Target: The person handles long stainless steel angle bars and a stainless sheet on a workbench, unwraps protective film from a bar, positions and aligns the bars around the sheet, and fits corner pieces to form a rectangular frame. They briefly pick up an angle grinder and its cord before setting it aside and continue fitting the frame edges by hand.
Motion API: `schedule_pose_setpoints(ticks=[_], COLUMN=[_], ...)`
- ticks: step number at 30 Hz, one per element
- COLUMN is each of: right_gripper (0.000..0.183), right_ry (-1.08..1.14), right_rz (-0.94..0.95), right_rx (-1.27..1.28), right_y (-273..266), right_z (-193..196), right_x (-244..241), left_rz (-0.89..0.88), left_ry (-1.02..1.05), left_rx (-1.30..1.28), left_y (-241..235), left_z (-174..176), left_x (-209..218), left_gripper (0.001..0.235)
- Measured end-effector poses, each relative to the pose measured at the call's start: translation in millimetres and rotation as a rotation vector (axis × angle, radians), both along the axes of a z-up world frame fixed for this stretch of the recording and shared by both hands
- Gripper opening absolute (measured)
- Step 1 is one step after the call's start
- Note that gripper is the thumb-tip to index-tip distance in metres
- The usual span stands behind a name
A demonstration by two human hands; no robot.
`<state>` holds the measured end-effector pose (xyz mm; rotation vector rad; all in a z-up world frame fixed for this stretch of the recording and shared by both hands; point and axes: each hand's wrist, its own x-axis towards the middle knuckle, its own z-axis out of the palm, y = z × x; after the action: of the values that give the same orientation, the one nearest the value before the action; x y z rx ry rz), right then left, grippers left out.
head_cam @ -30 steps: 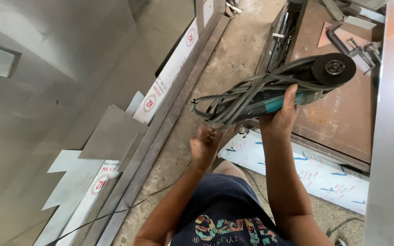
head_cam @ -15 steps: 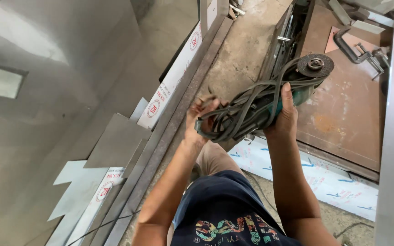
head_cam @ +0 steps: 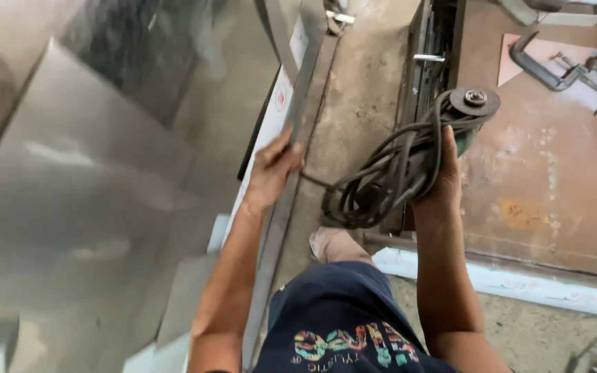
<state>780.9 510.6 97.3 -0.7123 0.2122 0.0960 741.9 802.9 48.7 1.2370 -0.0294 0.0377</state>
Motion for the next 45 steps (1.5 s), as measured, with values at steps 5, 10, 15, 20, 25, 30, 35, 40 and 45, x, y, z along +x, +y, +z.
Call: schedule_pose_setpoints(ticks=[5, 10, 15, 20, 25, 30, 35, 40, 45], right_gripper=[0.039, 0.044, 0.045, 0.048, 0.042, 0.044, 0.042, 0.049, 0.045], right_ry=[-0.033, -0.126, -0.064, -0.103, 0.015, -0.001, -0.028, -0.128, -0.098], right_rz=[-0.134, -0.112, -0.269, -0.313, -0.558, -0.626, -0.703, -0.695, -0.79], right_rx=[0.1, 0.181, 0.155, 0.155, 0.092, 0.077, 0.135, 0.081, -0.02], right_y=[-11.9, -29.4, -41.2, -52.0, -45.2, -34.9, -25.3, -32.2, -46.2], right_z=[26.7, 35.5, 28.2, 19.7, 37.7, 49.1, 69.4, 71.2, 57.6], right_x=[68.3, 105.4, 117.5, 124.0, 128.2, 136.5, 148.8, 152.1, 149.4], left_rz=[-0.303, -0.413, -0.483, -0.523, -0.609, -0.759, -0.845, -0.952, -1.05], left_ry=[-0.008, -0.119, -0.096, 0.003, 0.091, 0.186, 0.219, 0.303, 0.217], left_rx=[-0.036, -0.523, -0.539, -0.652, -0.703, -0.712, -0.739, -0.815, -0.738], left_y=[4.7, -4.0, -13.0, -30.5, -39.4, -43.1, -52.7, -66.8, -76.4], left_z=[-24.6, -6.0, 12.0, 19.3, 28.6, 22.2, 11.7, 8.4, 16.1], left_x=[59.9, 104.6, 165.8, 219.9, 262.5, 303.3, 330.3, 344.8, 362.4], left_gripper=[0.037, 0.026, 0.027, 0.027, 0.028, 0.026, 0.027, 0.026, 0.025])
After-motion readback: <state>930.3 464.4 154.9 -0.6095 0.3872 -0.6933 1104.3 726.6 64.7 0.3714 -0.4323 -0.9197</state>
